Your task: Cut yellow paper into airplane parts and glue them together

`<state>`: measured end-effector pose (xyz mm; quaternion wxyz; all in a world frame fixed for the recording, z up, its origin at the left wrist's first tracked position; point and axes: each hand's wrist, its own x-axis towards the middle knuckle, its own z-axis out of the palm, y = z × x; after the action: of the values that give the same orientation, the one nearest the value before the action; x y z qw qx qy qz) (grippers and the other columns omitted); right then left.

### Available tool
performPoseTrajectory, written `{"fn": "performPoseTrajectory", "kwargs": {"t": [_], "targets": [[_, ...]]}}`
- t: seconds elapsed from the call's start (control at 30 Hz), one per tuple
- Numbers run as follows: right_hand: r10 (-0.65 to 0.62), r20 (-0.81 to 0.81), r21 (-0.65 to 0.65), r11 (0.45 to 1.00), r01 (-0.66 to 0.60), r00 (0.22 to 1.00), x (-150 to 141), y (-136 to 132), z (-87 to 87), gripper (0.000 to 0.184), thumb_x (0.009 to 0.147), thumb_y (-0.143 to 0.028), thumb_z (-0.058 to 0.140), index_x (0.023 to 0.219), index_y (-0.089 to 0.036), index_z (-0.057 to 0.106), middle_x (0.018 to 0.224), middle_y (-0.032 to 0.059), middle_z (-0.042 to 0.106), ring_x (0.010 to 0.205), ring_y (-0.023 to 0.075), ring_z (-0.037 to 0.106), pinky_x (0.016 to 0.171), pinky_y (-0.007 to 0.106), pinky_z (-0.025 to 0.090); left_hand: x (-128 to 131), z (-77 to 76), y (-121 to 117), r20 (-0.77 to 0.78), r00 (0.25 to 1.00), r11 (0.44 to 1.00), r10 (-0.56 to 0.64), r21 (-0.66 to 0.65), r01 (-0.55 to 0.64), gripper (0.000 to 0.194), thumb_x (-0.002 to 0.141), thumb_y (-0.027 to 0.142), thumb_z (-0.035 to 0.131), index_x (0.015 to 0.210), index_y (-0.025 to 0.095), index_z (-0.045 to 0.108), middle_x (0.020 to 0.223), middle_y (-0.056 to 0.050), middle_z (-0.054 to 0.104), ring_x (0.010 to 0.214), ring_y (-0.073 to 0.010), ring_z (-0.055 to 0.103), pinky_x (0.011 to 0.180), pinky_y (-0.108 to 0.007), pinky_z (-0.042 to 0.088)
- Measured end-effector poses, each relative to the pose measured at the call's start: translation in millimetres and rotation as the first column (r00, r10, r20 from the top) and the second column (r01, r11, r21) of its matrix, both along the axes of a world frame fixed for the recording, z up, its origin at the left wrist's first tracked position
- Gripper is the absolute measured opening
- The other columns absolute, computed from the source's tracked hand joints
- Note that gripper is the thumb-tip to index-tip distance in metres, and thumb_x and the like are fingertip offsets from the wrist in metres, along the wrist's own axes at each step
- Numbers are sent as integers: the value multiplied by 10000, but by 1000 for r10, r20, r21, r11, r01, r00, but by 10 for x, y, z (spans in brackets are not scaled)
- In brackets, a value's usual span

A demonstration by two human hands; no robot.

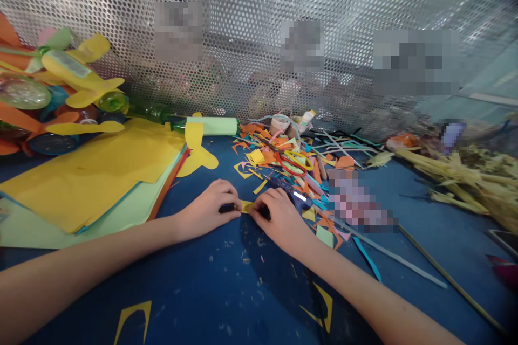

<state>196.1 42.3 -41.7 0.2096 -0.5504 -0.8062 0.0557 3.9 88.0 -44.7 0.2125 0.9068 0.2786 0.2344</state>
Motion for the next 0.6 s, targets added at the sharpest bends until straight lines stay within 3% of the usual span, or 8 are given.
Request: {"fn": "performPoseTrajectory", "kwargs": {"t": [0.17,0.33,0.6], "targets": [[74,-82,-14,997,-75,994,25,-5,53,62,790,-128,569,778,-188,573,833,19,577,852,165,506,763,305,431,18,-2,7,-18,1000,1000,-3,10,3,77,829,202,557,803,177,625,845,-23,585,901,-169,503,865,-324,374],[117,11,48,992,-117,993,21,-24,65,52,789,-161,582,800,-199,615,822,20,595,866,177,506,759,326,430,13,-27,4,-19,999,998,-44,46,45,103,857,200,515,830,181,613,840,-17,597,894,-163,503,873,-327,366],[107,66,44,993,-110,992,42,-13,33,64,810,-211,582,814,-201,645,806,16,606,856,172,507,762,322,430,11,-32,-9,-24,999,997,-34,62,35,123,874,208,484,837,184,598,841,-19,602,890,-170,494,862,-340,373]]}}
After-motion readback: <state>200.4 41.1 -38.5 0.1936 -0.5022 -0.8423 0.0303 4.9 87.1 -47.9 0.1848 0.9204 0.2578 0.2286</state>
